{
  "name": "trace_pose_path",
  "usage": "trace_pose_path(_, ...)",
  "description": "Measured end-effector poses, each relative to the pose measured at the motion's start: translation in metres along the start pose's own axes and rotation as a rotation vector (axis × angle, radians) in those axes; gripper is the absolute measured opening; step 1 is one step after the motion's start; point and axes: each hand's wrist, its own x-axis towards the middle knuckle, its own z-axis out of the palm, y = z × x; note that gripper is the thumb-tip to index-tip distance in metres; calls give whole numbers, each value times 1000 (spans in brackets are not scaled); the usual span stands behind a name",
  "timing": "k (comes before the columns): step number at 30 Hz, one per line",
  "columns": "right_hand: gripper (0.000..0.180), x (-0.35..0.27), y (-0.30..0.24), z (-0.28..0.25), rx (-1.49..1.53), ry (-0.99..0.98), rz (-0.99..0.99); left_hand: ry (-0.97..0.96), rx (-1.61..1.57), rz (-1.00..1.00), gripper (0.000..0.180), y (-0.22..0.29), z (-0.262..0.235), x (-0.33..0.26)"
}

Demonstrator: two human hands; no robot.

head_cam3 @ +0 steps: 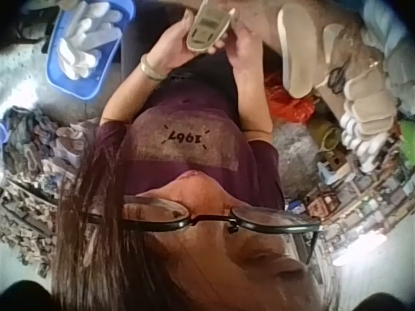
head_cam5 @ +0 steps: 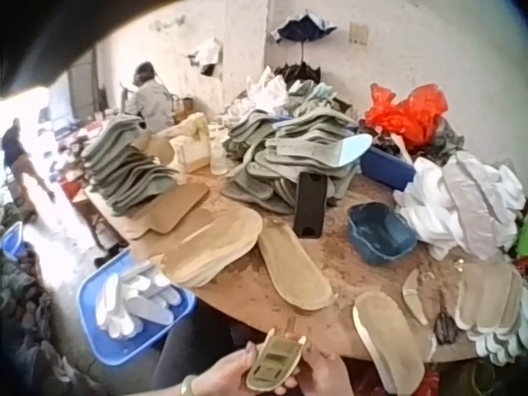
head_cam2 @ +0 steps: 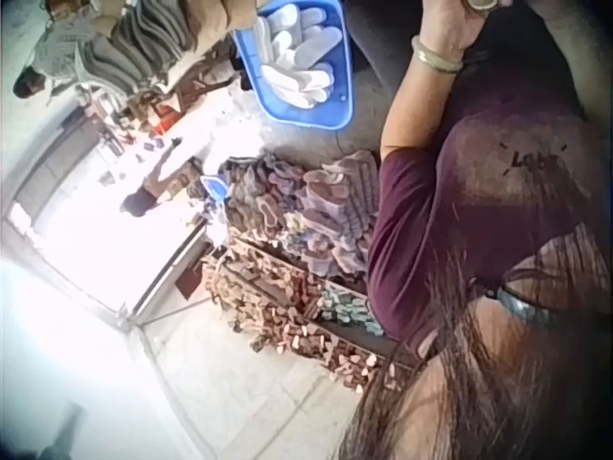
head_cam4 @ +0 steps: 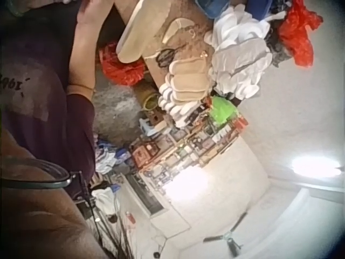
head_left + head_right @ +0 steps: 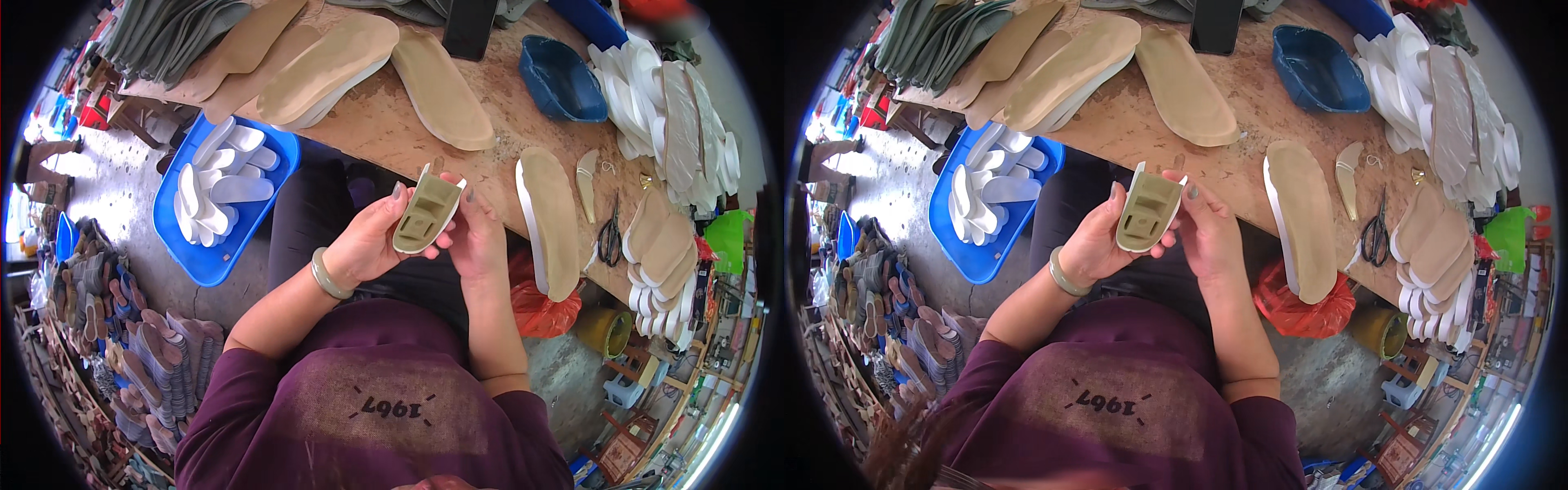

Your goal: Applying adhesive to shoe lining components and assembling them, followed by trimming with scissors.

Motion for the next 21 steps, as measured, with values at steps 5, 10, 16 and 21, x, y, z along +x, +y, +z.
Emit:
trace_pose_path(5, 40, -7, 8, -5, 305, -178, 54, 174, -85, -11, 66, -16, 16, 0)
trace_pose_path(10, 44, -18, 19, 15, 16, -99, -264, 169, 153, 54, 64, -29, 23, -2)
trace_pose_path(16, 43, -28, 11, 9, 117, -193, -134, 312, 7, -34, 53, -24, 45, -4)
trace_pose_path(21, 39, -31, 10, 19, -472, 147, -307, 341, 84, 112, 60, -38, 44, -2)
